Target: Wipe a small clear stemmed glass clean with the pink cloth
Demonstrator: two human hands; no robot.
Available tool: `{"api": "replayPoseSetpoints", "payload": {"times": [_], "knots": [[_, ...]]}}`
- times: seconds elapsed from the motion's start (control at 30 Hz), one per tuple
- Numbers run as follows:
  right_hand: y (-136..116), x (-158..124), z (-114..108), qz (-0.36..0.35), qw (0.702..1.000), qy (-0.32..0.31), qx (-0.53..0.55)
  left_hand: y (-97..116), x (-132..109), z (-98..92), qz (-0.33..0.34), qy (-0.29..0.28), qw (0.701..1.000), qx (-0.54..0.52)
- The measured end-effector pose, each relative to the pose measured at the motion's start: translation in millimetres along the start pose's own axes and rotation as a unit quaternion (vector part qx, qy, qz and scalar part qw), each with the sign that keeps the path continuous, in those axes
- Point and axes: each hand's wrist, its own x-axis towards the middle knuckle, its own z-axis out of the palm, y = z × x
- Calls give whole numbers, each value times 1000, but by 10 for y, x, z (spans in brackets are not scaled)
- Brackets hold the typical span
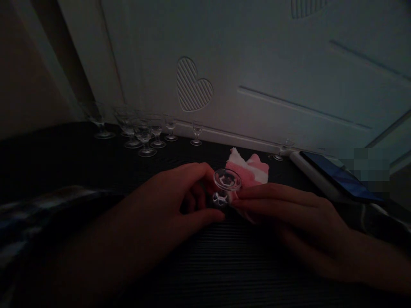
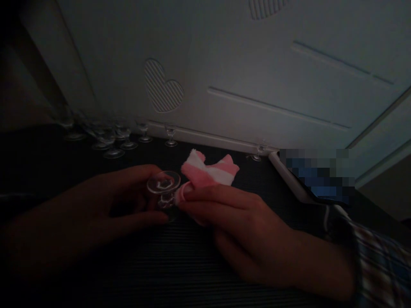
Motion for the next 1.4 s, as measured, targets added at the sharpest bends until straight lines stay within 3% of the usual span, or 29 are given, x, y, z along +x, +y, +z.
{"api": "replayPoseSetpoints", "payload": {"times": [0.53,0.83,1.03,1.4], "knots": [[9,32,-3,8,1000,-13,9,-68,-77,6,22,9,999,-37],[21,-2,10,7,1000,-2,0,-85,-42,11,25,29,999,2],[34,-45,2,-5,1000,11,-20,-93,-45,5,37,-4,999,-35],[29,-3,33,10,1000,16,-14,-39,-32,17,13,0,998,-58]]}}
